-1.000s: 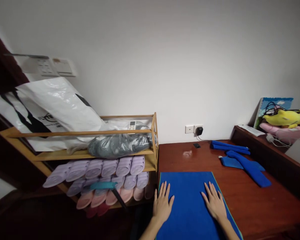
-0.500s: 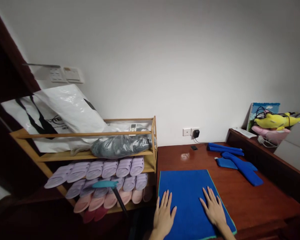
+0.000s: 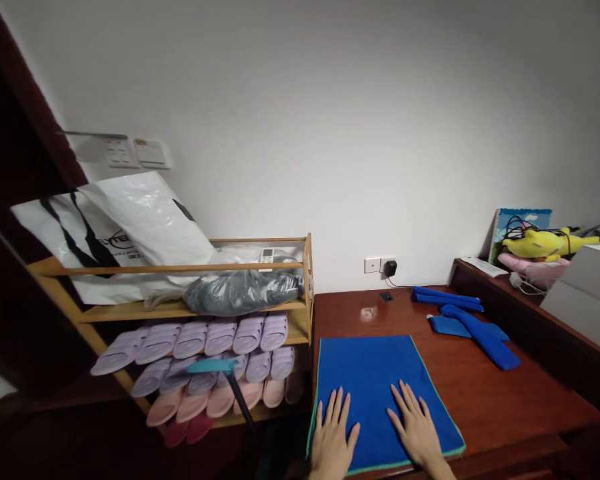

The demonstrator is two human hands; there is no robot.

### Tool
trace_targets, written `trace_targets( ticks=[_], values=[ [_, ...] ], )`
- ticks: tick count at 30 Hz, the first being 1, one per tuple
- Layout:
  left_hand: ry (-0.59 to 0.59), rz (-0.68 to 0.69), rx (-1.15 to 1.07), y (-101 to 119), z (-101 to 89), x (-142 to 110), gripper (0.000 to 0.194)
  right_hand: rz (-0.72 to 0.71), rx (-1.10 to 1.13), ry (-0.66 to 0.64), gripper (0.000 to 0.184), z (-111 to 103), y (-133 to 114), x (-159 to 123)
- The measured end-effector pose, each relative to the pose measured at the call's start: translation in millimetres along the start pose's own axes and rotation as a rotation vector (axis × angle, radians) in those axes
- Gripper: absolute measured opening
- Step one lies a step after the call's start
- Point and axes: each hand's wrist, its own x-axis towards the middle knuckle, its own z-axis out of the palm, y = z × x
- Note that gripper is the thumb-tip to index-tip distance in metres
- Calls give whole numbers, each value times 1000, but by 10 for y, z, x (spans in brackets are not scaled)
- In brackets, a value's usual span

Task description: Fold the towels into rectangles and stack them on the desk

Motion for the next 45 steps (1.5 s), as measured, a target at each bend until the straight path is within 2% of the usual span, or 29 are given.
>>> trace_targets(
  ticks=[5, 8, 10, 12, 15, 18, 23, 26, 29, 33, 37, 38, 40, 43, 45],
  values=[
    [-19, 8, -4, -86, -69, -72, 55, 133, -58, 26, 66, -31, 623, -104],
    [-43, -2, -2, -70, -64, -84, 55, 167, -107, 44, 66, -45, 812, -165],
    [-54, -45, 10, -1, -47, -48, 55, 202, -145, 93, 69, -61, 731, -170],
    [-32, -70, 18, 90, -21, 5, 56, 203, -157, 127, 72, -67, 515, -151],
    [30, -45, 4, 183, 34, 60, 57, 153, -125, 86, 71, -35, 143, -100],
    [33, -29, -1, 180, 82, 89, 57, 151, -101, 40, 70, -7, -58, -18],
    [10, -61, -4, 95, 63, 213, 56, 139, -59, 2, 68, -93, -40, 162],
    [-10, -49, -15, 32, 38, 242, 55, 133, -27, 14, 67, -124, 29, 155],
    [-41, -36, -17, -6, 29, 157, 54, 158, -24, 34, 67, -95, 81, 15],
    [-51, -20, -27, 23, 0, -100, 55, 175, -77, 65, 70, -62, 91, -289],
    [-159, -32, -50, -13, -35, -266, 63, 240, -45, 17, 78, -107, 76, -425],
    [-159, -37, -49, -34, -48, -239, 65, 243, -9, 5, 79, -130, 51, -386],
    [-82, -49, -34, -62, -86, -63, 64, 192, 85, -4, 74, -182, -63, -202],
    [57, -51, 19, -44, -136, 461, 58, -3, 228, -36, 64, -228, -419, 292],
    [69, -50, 45, -40, -124, 855, 57, -107, 273, -63, 61, -196, -682, 674]
  ],
)
